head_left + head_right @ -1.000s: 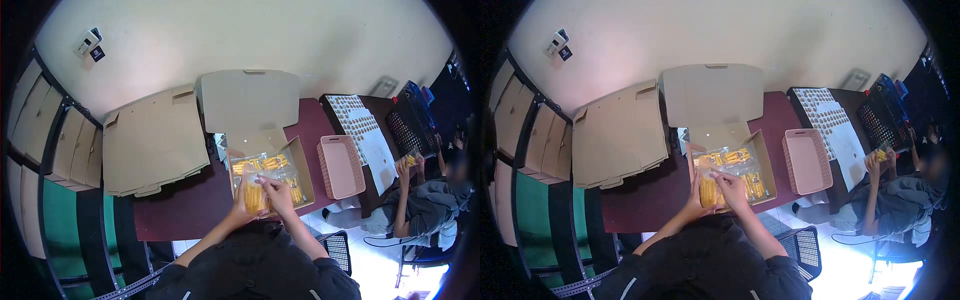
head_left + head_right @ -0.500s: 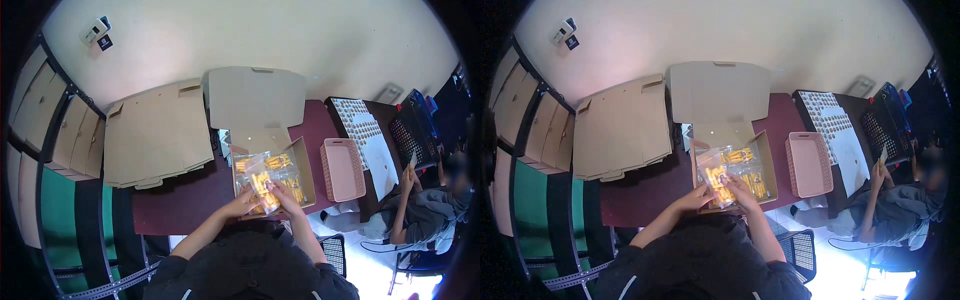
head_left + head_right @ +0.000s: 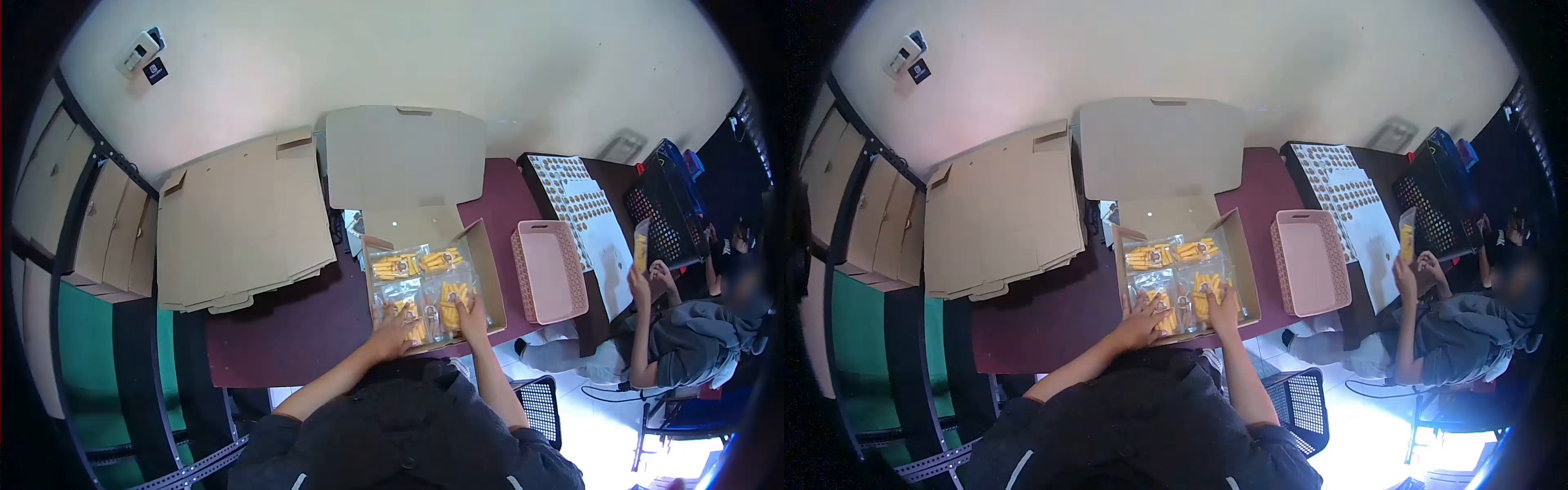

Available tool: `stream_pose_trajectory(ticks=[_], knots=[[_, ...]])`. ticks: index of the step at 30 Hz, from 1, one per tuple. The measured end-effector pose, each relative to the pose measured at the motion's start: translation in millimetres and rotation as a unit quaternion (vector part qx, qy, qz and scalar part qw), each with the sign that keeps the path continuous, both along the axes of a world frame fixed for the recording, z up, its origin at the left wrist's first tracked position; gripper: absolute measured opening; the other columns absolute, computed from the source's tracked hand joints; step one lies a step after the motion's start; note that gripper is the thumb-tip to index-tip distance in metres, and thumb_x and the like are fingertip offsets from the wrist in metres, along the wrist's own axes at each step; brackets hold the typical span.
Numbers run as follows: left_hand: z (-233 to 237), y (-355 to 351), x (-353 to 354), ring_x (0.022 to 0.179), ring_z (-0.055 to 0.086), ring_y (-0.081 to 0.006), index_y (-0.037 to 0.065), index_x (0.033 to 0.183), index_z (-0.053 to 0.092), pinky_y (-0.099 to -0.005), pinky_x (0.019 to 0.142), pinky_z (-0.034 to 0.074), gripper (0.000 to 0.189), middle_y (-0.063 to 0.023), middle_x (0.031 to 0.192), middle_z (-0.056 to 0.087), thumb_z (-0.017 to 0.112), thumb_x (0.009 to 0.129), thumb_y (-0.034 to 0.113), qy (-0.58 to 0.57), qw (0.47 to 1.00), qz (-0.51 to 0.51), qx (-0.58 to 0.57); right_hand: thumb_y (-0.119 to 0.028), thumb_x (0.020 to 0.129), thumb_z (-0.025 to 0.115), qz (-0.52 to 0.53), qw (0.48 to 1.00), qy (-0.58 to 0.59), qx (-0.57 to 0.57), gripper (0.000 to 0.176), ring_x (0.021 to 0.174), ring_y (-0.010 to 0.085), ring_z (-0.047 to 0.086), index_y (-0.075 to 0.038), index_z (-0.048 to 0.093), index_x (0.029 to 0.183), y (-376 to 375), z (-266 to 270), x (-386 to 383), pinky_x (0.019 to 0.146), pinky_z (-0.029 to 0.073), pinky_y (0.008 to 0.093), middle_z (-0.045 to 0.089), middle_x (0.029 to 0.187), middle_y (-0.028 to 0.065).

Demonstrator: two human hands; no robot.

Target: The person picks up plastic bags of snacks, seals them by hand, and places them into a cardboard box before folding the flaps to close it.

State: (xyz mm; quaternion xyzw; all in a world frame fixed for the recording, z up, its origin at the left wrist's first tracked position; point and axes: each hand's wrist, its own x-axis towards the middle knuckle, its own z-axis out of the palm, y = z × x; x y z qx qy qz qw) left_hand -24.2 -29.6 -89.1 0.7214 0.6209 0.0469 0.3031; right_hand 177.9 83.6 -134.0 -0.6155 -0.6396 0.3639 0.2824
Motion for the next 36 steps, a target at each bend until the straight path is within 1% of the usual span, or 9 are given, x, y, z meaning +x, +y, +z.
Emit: stream_pose_trajectory(ticks=[9,11,13,16,18,21,22,26,36], knots=[[-4.5,1.8,1.6,0.132,0.012,-0.0411,0.025,0.131,0.04,-0.0631,0.101,-0.004,0.053,-0.0105,0.143,0.023,0.051,0.083,0.043,0.034,0.999,0.032,0.002,-0.035,0.08,0.061,0.126,0.989,-0.047,-0.062,0.06,0.103,0.0352,0.053,0.001,0.04,0.124,-12.2,-1.4,-8.0,0.088,0.041,0.0395,0.052,0.113,0.0257],[-0.6,2.6,0.0,0.132,0.012,-0.0403,0.023,0.129,0.042,-0.0632,0.101,-0.003,0.052,-0.0104,0.144,0.022,0.052,0.083,0.044,0.036,0.999,0.021,0.018,-0.035,0.08,0.061,0.138,0.982,-0.118,0.047,0.065,0.104,0.0346,0.052,-0.001,0.035,0.129,-10.1,-12.1,-7.0,0.088,0.042,0.0393,0.052,0.111,0.0248],[4.5,-0.2,1.5,0.131,0.012,-0.0432,0.024,0.128,0.044,-0.062,0.102,-0.001,0.05,-0.0108,0.144,0.02,0.055,0.081,0.037,0.005,0.999,0.045,0.001,-0.034,0.078,0.063,0.099,0.987,-0.122,0.037,0.069,0.101,0.0343,0.053,-0.001,0.033,0.13,-18.1,4.2,-10.0,0.088,0.042,0.0389,0.051,0.108,0.0243],[4.5,-4.5,3.7,0.13,0.017,-0.0442,0.019,0.126,0.045,-0.0645,0.1,0.005,0.049,-0.0124,0.145,0.016,0.057,0.08,0.031,-0.025,0.997,0.067,0.03,-0.034,0.08,0.061,0.118,0.992,-0.035,-0.023,0.065,0.116,0.0419,0.038,0.003,0.036,0.127,-22.7,22.0,-12.7,0.097,0.033,0.0444,0.035,0.127,0.0294],[41.3,-0.4,17.6,0.128,0.022,-0.0452,0.015,0.125,0.044,-0.0631,0.099,0.017,0.049,-0.0158,0.145,0.014,0.058,0.079,0.024,-0.068,0.987,0.129,0.065,-0.029,0.075,0.067,0.086,0.974,-0.175,0.117,0.069,0.115,0.0431,0.037,-0.005,0.034,0.13,-27.2,21.7,-15.9,0.095,0.036,0.0452,0.028,0.129,0.0273],[61.4,14.3,32.8,0.127,0.022,-0.0454,0.012,0.124,0.044,-0.0563,0.101,0.022,0.049,-0.0202,0.143,0.015,0.059,0.079,0.022,-0.167,0.968,0.068,0.175,-0.025,0.075,0.067,0.078,0.978,-0.143,0.128,0.065,0.119,0.0467,0.029,-0.006,0.035,0.129,-19.2,44.5,-12.6,0.098,0.032,0.0485,0.019,0.133,0.0264],[64.1,21.8,39.2,0.126,0.026,-0.0437,0.009,0.121,0.046,-0.0473,0.102,0.026,0.044,-0.0234,0.141,0.019,0.058,0.08,0.017,-0.182,0.96,0.063,0.204,-0.022,0.075,0.066,0.066,0.978,-0.144,0.137,0.061,0.118,0.045,0.031,-0.008,0.038,0.127,-14.8,51.5,-9.4,0.097,0.033,0.0474,0.021,0.133,0.0253],[85.2,41.6,68.6,0.123,0.033,-0.0402,0.008,0.115,0.051,-0.0408,0.101,0.03,0.033,-0.0243,0.137,0.026,0.054,0.082,0.011,-0.314,0.936,0.097,0.128,-0.013,0.076,0.062,0.008,0.983,-0.055,0.175,0.048,0.118,0.0438,0.032,-0.006,0.046,0.12,-1.7,83.4,21.4,0.098,0.031,0.0473,0.027,0.13,0.025],[69.6,113.6,203.6,0.119,0.038,-0.0363,0.007,0.109,0.055,-0.0409,0.1,0.031,0.027,-0.0213,0.128,0.039,0.053,0.081,0.008,-0.339,0.925,-0.006,0.171,-0.005,0.078,0.055,-0.132,0.967,-0.048,0.213,0.02,0.097,0.0305,0.053,-0.004,0.06,0.097,9.6,66.2,159.1,0.083,0.045,0.0342,0.05,0.107,0.0185]])
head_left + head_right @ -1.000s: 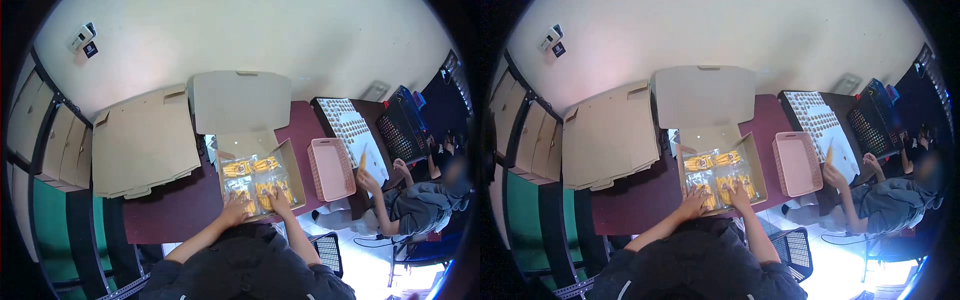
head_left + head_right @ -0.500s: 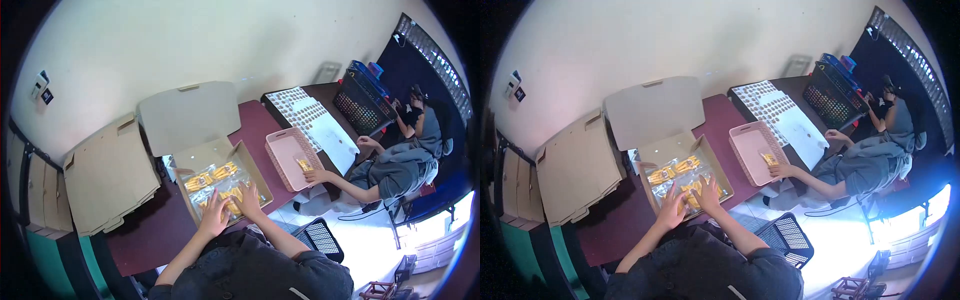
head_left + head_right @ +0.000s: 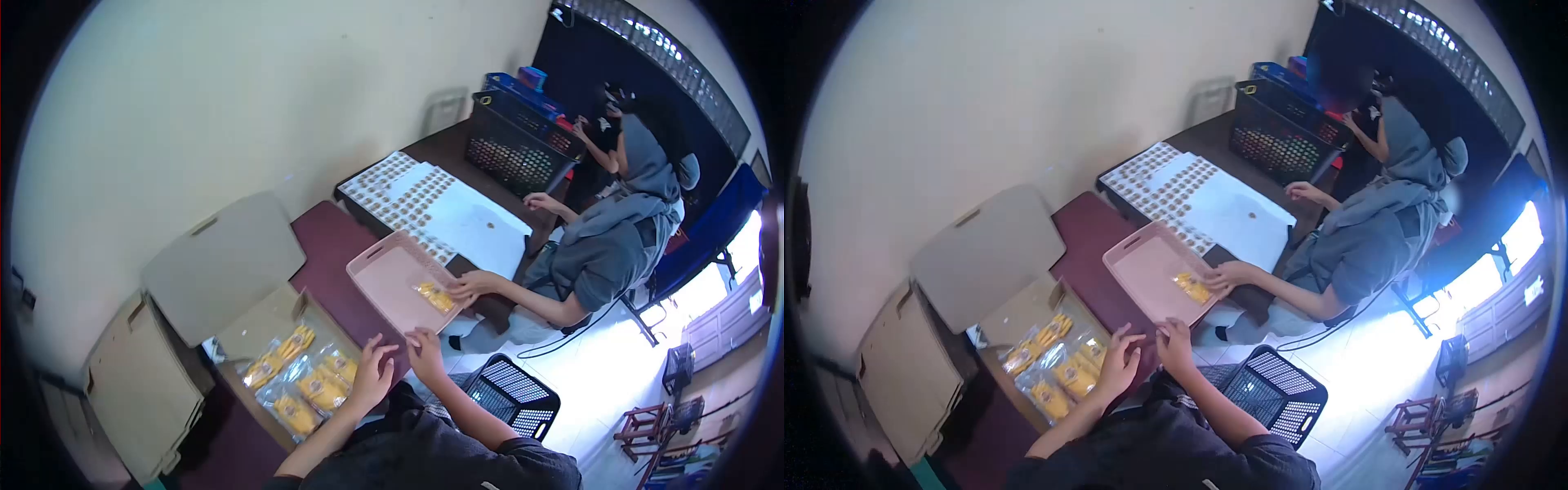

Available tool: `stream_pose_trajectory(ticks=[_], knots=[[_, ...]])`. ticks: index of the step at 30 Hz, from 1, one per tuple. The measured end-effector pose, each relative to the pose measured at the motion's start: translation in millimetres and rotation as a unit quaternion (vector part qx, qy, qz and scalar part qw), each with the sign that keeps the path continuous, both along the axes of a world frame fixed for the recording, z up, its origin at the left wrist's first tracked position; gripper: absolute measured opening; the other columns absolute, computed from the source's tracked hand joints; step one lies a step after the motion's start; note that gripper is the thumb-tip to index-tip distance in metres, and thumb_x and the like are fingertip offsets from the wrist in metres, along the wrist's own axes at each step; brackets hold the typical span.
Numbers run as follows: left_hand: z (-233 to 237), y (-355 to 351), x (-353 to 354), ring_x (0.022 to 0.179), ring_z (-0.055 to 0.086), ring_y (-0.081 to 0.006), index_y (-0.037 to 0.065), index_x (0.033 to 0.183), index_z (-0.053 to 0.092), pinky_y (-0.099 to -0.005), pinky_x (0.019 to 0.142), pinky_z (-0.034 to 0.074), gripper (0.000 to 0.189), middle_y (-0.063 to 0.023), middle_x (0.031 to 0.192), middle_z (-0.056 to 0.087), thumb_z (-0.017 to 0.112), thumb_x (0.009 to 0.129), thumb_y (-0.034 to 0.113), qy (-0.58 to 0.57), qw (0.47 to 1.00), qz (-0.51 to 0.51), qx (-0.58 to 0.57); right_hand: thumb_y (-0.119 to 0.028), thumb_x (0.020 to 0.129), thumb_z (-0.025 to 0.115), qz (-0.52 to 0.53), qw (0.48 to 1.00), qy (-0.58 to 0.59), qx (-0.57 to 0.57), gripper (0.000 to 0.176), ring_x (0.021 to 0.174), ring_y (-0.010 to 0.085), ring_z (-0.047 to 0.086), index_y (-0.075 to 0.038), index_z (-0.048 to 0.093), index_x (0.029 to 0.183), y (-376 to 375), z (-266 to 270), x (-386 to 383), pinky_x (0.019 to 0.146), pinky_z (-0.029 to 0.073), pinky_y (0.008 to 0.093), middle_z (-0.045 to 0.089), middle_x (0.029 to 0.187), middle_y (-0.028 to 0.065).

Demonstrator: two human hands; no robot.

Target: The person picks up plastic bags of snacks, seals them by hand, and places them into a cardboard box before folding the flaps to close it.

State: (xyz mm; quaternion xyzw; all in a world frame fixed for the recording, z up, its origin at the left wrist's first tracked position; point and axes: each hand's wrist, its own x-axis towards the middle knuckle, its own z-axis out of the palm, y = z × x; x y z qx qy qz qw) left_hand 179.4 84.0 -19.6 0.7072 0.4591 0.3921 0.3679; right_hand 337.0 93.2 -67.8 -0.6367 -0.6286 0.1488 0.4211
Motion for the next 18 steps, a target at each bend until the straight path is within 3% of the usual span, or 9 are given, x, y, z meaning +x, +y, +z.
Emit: stream_pose_trajectory(ticks=[3,6,7,9,11,14,15,17,18], knots=[[-26.8,34.7,40.0,0.116,0.042,-0.0344,0.006,0.11,0.054,-0.0385,0.098,0.033,0.029,-0.0203,0.125,0.042,0.052,0.081,0.007,-0.054,0.997,-0.034,-0.034,-0.004,0.077,0.053,0.02,0.997,0.042,-0.059,0.017,0.094,0.0281,0.053,-0.002,0.062,0.092,7.5,-6.8,26.4,0.073,0.048,0.0335,0.055,0.099,0.0146],[-75.0,65.8,72.4,0.114,0.045,-0.0244,0.002,0.112,0.051,-0.0325,0.096,0.036,0.029,-0.0148,0.118,0.049,0.048,0.083,0.003,-0.196,0.969,0.002,-0.15,-0.004,0.077,0.053,0.045,0.995,0.056,-0.073,0.016,0.095,0.0292,0.052,-0.002,0.061,0.091,17.5,-9.8,47.0,0.078,0.046,0.0349,0.055,0.098,0.0142],[-74.0,75.8,82.5,0.114,0.045,-0.0244,0.002,0.112,0.051,-0.0325,0.096,0.036,0.029,-0.0148,0.118,0.049,0.048,0.083,0.003,-0.195,0.969,-0.002,-0.15,-0.005,0.077,0.053,0.052,0.996,0.054,-0.052,0.016,0.096,0.0304,0.052,-0.002,0.061,0.091,23.4,-15.9,55.3,0.081,0.045,0.0358,0.055,0.098,0.0151],[-72.8,93.0,97.9,0.112,0.045,-0.0187,0.001,0.113,0.05,-0.0295,0.095,0.036,0.028,-0.0118,0.117,0.049,0.046,0.085,0.002,-0.216,0.925,0.007,-0.314,-0.005,0.077,0.053,0.059,0.996,0.054,-0.034,0.017,0.097,0.0315,0.051,-0.002,0.061,0.092,39.6,-28.8,74.5,0.084,0.043,0.0367,0.055,0.098,0.016],[-97.5,107.8,114.3,0.111,0.045,-0.0171,0.002,0.117,0.046,-0.0281,0.093,0.037,0.032,-0.011,0.115,0.049,0.047,0.086,0.005,-0.233,0.913,-0.001,-0.335,-0.005,0.076,0.054,0.041,0.992,0.068,-0.098,0.021,0.101,0.0339,0.049,-0.002,0.059,0.096,59.6,-36.5,92.9,0.089,0.039,0.0394,0.053,0.099,0.0194],[-133.3,127.6,142.8,0.092,0.053,-0.0133,0.004,0.121,0.04,-0.0254,0.077,0.046,0.036,-0.0064,0.099,0.053,0.049,0.086,0.011,-0.304,0.82,0.088,-0.478,-0.008,0.078,0.05,0.043,0.99,-0.035,-0.131,0.031,0.107,0.0377,0.045,-0.002,0.054,0.109,83.7,-50.8,110.4,0.094,0.035,0.043,0.052,0.109,0.0217],[-140.3,139.7,155.4,0.092,0.053,-0.0133,0.004,0.121,0.04,-0.0254,0.077,0.046,0.036,-0.0064,0.099,0.053,0.049,0.086,0.011,-0.309,0.821,0.087,-0.472,-0.009,0.079,0.049,0.037,0.984,-0.104,-0.141,0.036,0.11,0.0385,0.044,-0.002,0.051,0.114,98.5,-64.0,119.0,0.095,0.033,0.044,0.051,0.112,0.0226],[-158.2,145.7,156.7,0.074,0.055,-0.0112,0.007,0.112,0.046,-0.0239,0.062,0.046,0.027,-0.0027,0.085,0.056,0.05,0.086,0.014,-0.372,0.734,0.034,-0.567,-0.011,0.08,0.047,0.034,0.981,-0.119,-0.147,0.042,0.112,0.038,0.043,-0.003,0.046,0.122,109.0,-75.2,119.0,0.096,0.032,0.045,0.049,0.118,0.0236],[-168.7,146.8,158.9,0.082,0.056,-0.0157,0.012,0.103,0.053,-0.027,0.067,0.045,0.019,-0.0004,0.087,0.06,0.051,0.085,0.017,-0.354,0.743,0.033,-0.567,-0.012,0.079,0.048,0.056,0.975,-0.129,-0.171,0.043,0.112,0.037,0.045,-0.001,0.046,0.121,112.7,-76.2,118.2,0.098,0.029,0.0469,0.049,0.118,0.0219]])
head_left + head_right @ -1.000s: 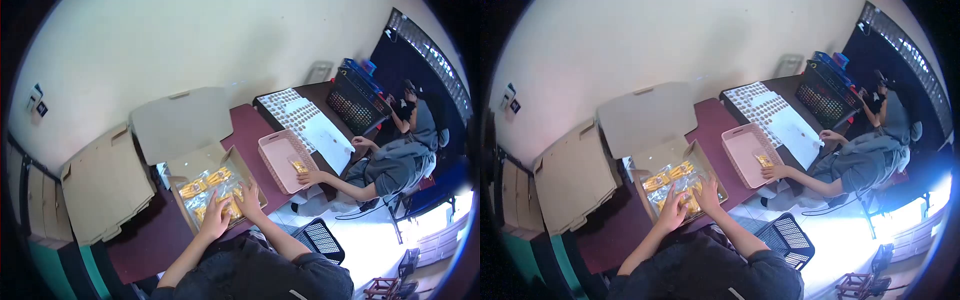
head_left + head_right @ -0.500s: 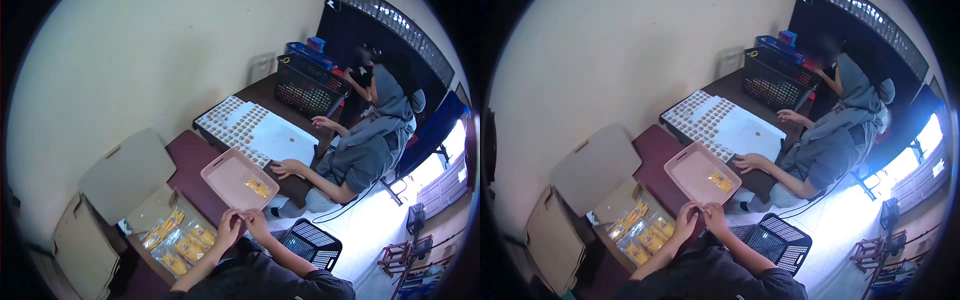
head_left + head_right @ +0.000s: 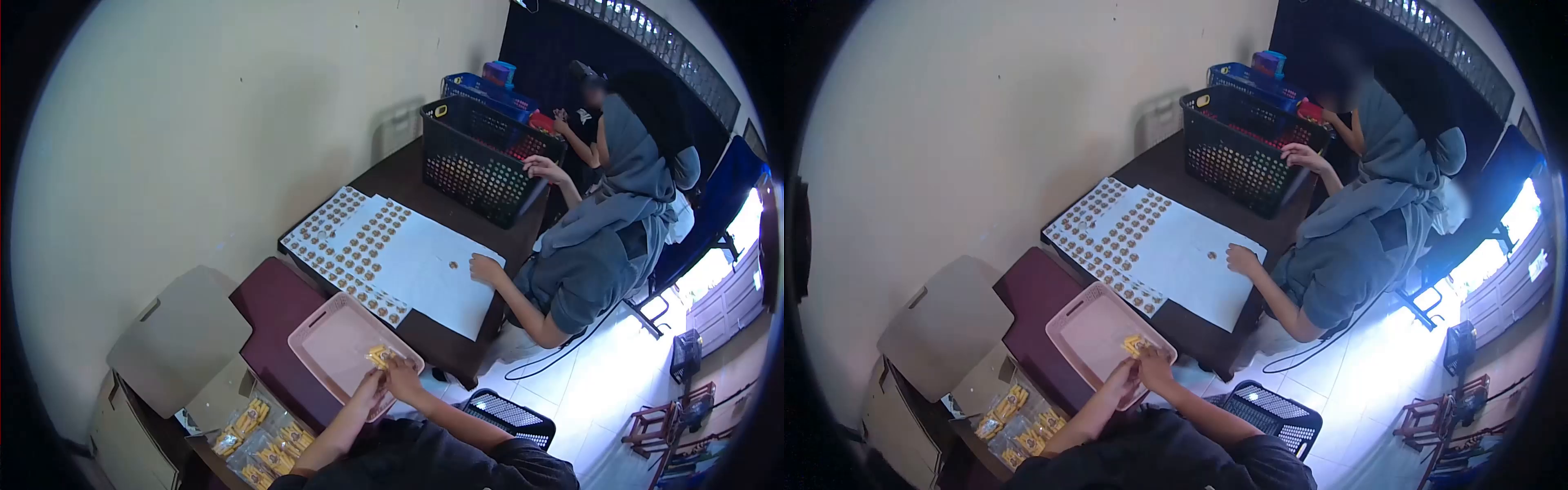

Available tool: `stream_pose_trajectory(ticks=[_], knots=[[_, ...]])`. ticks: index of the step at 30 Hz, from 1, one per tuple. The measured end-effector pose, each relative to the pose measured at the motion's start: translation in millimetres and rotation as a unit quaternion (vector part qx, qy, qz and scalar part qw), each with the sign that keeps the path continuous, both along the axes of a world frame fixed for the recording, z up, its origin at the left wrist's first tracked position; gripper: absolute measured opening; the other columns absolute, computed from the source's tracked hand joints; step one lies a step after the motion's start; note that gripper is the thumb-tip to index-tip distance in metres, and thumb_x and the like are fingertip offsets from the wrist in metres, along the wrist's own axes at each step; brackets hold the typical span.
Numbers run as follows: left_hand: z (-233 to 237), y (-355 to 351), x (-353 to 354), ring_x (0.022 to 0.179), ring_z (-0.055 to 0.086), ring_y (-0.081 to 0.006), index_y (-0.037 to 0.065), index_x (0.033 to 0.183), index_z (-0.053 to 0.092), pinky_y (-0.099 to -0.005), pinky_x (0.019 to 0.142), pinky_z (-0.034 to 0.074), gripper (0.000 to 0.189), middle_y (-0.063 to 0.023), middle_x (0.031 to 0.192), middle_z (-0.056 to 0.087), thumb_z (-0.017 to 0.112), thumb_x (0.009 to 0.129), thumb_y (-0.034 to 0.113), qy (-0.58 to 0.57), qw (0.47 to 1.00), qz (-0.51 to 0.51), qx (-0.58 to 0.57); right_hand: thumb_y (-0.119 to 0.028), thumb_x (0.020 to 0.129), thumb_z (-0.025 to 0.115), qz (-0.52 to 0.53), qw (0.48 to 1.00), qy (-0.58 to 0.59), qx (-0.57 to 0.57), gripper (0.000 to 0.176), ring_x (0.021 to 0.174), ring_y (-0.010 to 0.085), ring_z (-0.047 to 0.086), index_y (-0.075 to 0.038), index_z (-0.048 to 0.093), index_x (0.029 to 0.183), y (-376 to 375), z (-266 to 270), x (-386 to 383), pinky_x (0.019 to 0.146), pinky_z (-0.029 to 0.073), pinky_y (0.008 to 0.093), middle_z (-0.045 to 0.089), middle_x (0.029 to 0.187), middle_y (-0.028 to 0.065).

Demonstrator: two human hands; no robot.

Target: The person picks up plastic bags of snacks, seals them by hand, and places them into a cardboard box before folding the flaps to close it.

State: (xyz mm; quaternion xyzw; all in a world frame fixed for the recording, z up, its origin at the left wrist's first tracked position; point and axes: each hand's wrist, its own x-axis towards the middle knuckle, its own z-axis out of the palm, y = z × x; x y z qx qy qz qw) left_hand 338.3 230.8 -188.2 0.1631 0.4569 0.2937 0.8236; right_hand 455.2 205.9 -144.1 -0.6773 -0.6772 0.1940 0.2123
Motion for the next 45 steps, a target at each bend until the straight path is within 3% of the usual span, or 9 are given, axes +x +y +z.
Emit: stream_pose_trajectory(ticks=[5,7,11,13,16,21,27,36,45], knots=[[1.3,13.5,-1.7,0.07,0.054,-0.0125,0.005,0.102,0.045,-0.0236,0.057,0.044,0.02,-0.0054,0.079,0.052,0.052,0.087,0.015,0.023,0.998,0.057,-0.009,-0.018,0.083,0.048,0.062,0.987,0.139,-0.047,0.034,0.1,0.0339,0.054,-0.004,0.054,0.113,15.1,16.3,5.1,0.089,0.039,0.0427,0.058,0.105,0.0174],[-1.6,13.8,-4.3,0.076,0.053,-0.0137,0.002,0.106,0.036,-0.0264,0.061,0.047,0.026,-0.0097,0.088,0.049,0.052,0.086,0.011,0.219,0.942,0.157,0.199,-0.017,0.082,0.052,0.081,0.982,0.171,-0.005,0.035,0.097,0.0341,0.054,-0.005,0.054,0.114,16.8,12.3,7.7,0.087,0.041,0.0407,0.057,0.107,0.0165],[36.6,18.0,-21.4,0.086,0.054,-0.0174,0.003,0.108,0.029,-0.0275,0.07,0.048,0.029,-0.0151,0.101,0.049,0.049,0.087,0.005,0.084,0.958,0.153,0.226,-0.023,0.083,0.059,0.033,0.975,0.186,0.116,0.04,0.091,0.0252,0.057,-0.003,0.052,0.116,20.6,-5.3,6.0,0.077,0.047,0.0326,0.052,0.113,0.0167],[75.8,10.7,-21.4,0.091,0.054,-0.0173,0.005,0.11,0.032,-0.0266,0.072,0.047,0.028,-0.0157,0.103,0.05,0.049,0.088,0.006,0.085,0.964,0.136,0.213,-0.027,0.085,0.058,-0.047,0.887,0.459,0.002,0.042,0.088,0.0173,0.057,-0.001,0.051,0.116,24.7,10.8,3.7,0.072,0.048,0.0289,0.055,0.108,0.0146],[65.1,5.0,-28.9,0.088,0.055,-0.0154,0.005,0.11,0.041,-0.0255,0.071,0.048,0.026,-0.0123,0.099,0.053,0.054,0.088,0.013,0.064,0.961,0.05,0.264,-0.028,0.085,0.059,0.032,0.861,0.457,-0.221,0.043,0.083,0.0132,0.057,0.0,0.05,0.116,34.2,28.7,12.8,0.069,0.047,0.0276,0.058,0.103,0.0113],[103.1,-13.7,-40.5,0.086,0.055,-0.0137,0.005,0.108,0.041,-0.0256,0.071,0.047,0.029,-0.0086,0.096,0.055,0.057,0.087,0.018,0.151,0.951,0.073,0.259,-0.025,0.088,0.056,0.107,0.916,0.356,-0.152,0.036,0.085,0.013,0.056,0.0,0.051,0.113,28.3,9.1,-6.9,0.072,0.046,0.0274,0.06,0.097,0.0085],[115.1,-37.1,-66.3,0.094,0.051,-0.0128,0.004,0.112,0.038,-0.0259,0.08,0.044,0.024,-0.0077,0.104,0.052,0.046,0.093,0.014,0.059,0.943,0.124,0.303,-0.018,0.092,0.048,0.114,0.737,0.613,-0.261,0.037,0.095,0.0096,0.052,-0.001,0.04,0.124,12.2,25.3,-38.6,0.081,0.044,0.024,0.053,0.11,0.004],[162.8,-81.8,-114.4,0.087,0.051,-0.009,0.004,0.1,0.043,-0.0242,0.075,0.044,0.02,-0.0041,0.094,0.053,0.047,0.093,0.023,0.134,0.938,0.114,0.299,-0.02,0.094,0.043,0.121,0.857,0.489,-0.108,0.039,0.104,0.0126,0.046,0.001,0.035,0.127,-39.3,83.0,-93.3,0.091,0.037,0.0266,0.05,0.113,0.007],[145.3,-142.5,-195.8,0.089,0.055,-0.0151,-0.002,0.106,0.047,-0.0284,0.075,0.043,0.028,-0.0115,0.098,0.058,0.045,0.094,0.023,0.252,0.869,0.214,0.368,-0.021,0.095,0.043,0.167,0.801,0.554,-0.156,0.038,0.107,0.0117,0.043,0.0,0.036,0.126,-94.9,96.8,-188.4,0.094,0.035,0.0272,0.047,0.118,0.0057]])
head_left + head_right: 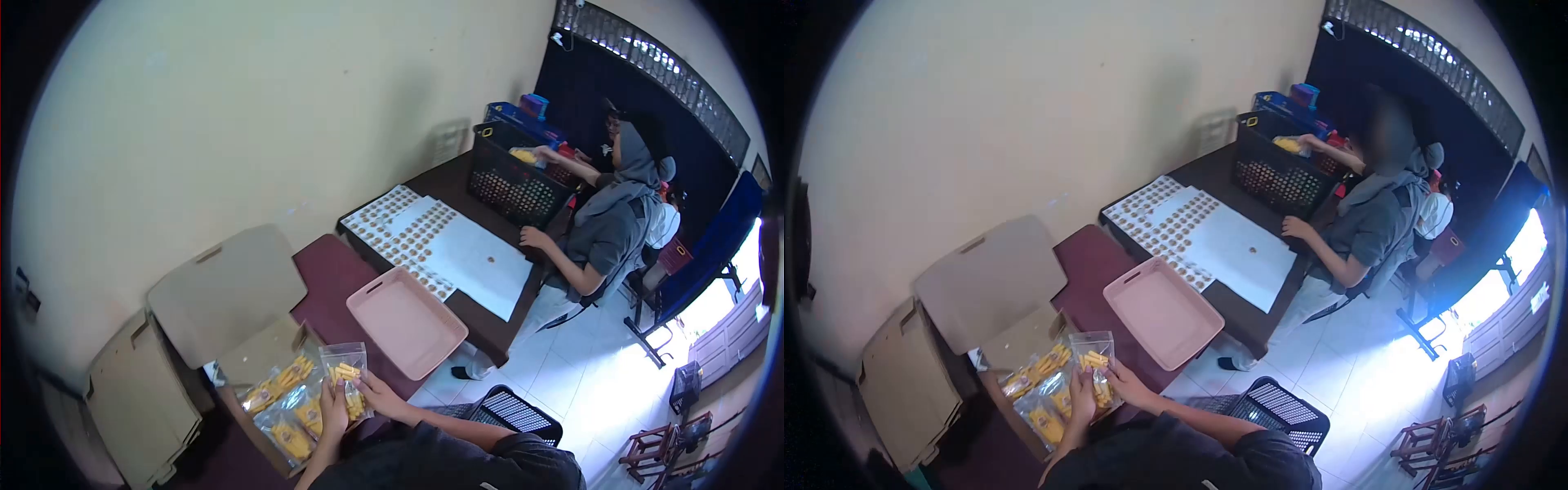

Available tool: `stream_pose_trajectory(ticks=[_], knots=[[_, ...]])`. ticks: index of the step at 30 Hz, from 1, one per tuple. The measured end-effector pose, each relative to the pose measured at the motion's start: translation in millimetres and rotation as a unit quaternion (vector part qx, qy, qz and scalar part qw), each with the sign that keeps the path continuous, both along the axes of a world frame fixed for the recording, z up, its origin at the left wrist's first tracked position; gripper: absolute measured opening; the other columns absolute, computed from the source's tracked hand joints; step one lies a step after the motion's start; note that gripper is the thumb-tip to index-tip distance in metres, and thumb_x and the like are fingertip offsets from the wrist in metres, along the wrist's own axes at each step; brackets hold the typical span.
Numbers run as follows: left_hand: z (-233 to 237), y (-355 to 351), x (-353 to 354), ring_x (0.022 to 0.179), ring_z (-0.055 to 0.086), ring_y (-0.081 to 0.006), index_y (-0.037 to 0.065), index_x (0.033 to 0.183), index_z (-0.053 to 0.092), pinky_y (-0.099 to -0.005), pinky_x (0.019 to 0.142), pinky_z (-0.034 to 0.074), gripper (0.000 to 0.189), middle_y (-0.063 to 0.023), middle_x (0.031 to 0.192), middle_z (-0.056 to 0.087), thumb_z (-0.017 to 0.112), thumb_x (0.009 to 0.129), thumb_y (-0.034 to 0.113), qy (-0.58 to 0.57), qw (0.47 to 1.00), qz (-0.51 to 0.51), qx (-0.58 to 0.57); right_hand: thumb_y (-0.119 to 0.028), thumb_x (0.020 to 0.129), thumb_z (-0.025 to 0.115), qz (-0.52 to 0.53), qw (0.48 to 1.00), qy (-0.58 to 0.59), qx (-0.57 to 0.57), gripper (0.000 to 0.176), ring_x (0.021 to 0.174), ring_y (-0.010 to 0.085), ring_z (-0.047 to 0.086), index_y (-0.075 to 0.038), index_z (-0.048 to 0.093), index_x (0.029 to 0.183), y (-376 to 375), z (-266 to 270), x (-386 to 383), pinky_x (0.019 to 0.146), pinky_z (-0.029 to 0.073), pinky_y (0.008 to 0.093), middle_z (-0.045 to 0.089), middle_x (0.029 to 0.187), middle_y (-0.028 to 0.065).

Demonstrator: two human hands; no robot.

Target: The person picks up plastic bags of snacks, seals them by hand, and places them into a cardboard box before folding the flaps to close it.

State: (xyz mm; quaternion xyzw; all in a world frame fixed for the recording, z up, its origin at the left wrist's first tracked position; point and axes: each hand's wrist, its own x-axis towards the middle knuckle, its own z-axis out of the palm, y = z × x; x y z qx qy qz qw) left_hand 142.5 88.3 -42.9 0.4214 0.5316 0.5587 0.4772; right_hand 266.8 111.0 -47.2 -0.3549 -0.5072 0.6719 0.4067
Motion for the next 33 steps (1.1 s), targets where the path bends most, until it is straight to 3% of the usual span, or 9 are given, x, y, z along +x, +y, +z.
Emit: stream_pose_trajectory(ticks=[5,10,14,15,18,21,23,25,33], knots=[[14.9,-33.6,-50.9,0.08,0.057,-0.0186,-0.002,0.102,0.048,-0.0306,0.073,0.044,0.029,-0.0138,0.084,0.06,0.043,0.094,0.026,0.109,0.992,0.058,0.011,-0.017,0.092,0.049,0.081,0.996,0.022,0.015,0.038,0.106,0.0121,0.047,0.0,0.038,0.125,-15.1,-9.5,-51.0,0.091,0.038,0.0277,0.052,0.115,0.0067],[22.9,-65.1,-91.7,0.086,0.058,-0.0207,-0.002,0.108,0.047,-0.0309,0.075,0.043,0.038,-0.0148,0.091,0.06,0.035,0.096,0.032,0.166,0.982,0.088,0.014,-0.021,0.093,0.046,0.148,0.988,-0.024,0.026,0.037,0.102,0.0115,0.048,0.001,0.041,0.122,-26.8,-4.9,-89.7,0.088,0.039,0.0266,0.053,0.112,0.0068],[-5.2,-82.8,-121.5,0.098,0.055,-0.0265,-0.004,0.12,0.042,-0.0333,0.084,0.042,0.042,-0.0199,0.105,0.056,0.037,0.095,0.03,0.057,0.984,0.156,0.06,-0.023,0.093,0.047,0.167,0.985,0.034,-0.031,0.035,0.098,0.0109,0.05,0.001,0.046,0.118,-40.3,14.4,-122.3,0.085,0.04,0.0252,0.057,0.105,0.0059],[3.6,-87.4,-124.1,0.098,0.055,-0.027,-0.004,0.12,0.042,-0.0338,0.084,0.042,0.04,-0.0202,0.106,0.056,0.04,0.094,0.027,0.107,0.981,0.156,0.041,-0.025,0.091,0.05,0.176,0.981,-0.082,-0.018,0.036,0.09,0.0099,0.052,0.001,0.048,0.115,-42.3,40.2,-123.0,0.078,0.042,0.0244,0.058,0.098,0.0054],[-10.0,-94.1,-140.9,0.101,0.054,-0.0271,-0.003,0.121,0.041,-0.0344,0.085,0.041,0.04,-0.0203,0.109,0.055,0.047,0.092,0.022,0.188,0.967,0.169,0.038,-0.028,0.09,0.052,0.154,0.985,-0.073,0.03,0.036,0.082,0.0082,0.051,0.002,0.05,0.11,-43.7,-14.1,-145.6,0.071,0.042,0.0233,0.058,0.092,0.0049],[-5.6,-96.2,-151.1,0.098,0.056,-0.0268,-0.003,0.121,0.04,-0.0334,0.082,0.043,0.04,-0.0196,0.107,0.057,0.047,0.092,0.023,0.217,0.955,0.194,0.058,-0.028,0.09,0.052,0.187,0.967,-0.17,0.014,0.035,0.079,0.0074,0.05,0.002,0.052,0.108,-40.8,13.6,-151.3,0.069,0.042,0.0231,0.056,0.09,0.0032],[25.9,-100.0,-151.1,0.094,0.059,-0.0244,-0.003,0.121,0.04,-0.0326,0.079,0.045,0.038,-0.0184,0.104,0.059,0.046,0.092,0.022,0.095,0.977,0.189,0.01,-0.027,0.091,0.051,0.212,0.955,-0.206,-0.007,0.035,0.08,0.0074,0.049,0.002,0.053,0.109,-42.7,31.0,-159.6,0.071,0.041,0.0231,0.056,0.09,0.0023],[22.6,-100.2,-161.5,0.087,0.058,-0.0183,-0.001,0.119,0.042,-0.0299,0.075,0.045,0.034,-0.0132,0.097,0.06,0.042,0.094,0.023,0.07,0.978,0.19,0.039,-0.027,0.092,0.048,0.191,0.981,0.005,-0.019,0.035,0.081,0.0073,0.046,0.002,0.053,0.112,-40.1,38.3,-170.4,0.073,0.039,0.0228,0.055,0.088,0.0007],[11.5,-93.3,-151.4,0.11,0.044,-0.0172,0.0,0.128,0.033,-0.0278,0.09,0.036,0.043,-0.0137,0.119,0.047,0.036,0.096,0.029,-0.042,0.983,0.165,0.063,-0.029,0.092,0.05,0.32,0.943,-0.079,0.043,0.036,0.088,0.0084,0.048,0.0,0.05,0.114,-10.2,54.2,-158.4,0.08,0.039,0.0238,0.055,0.096,0.0024]])
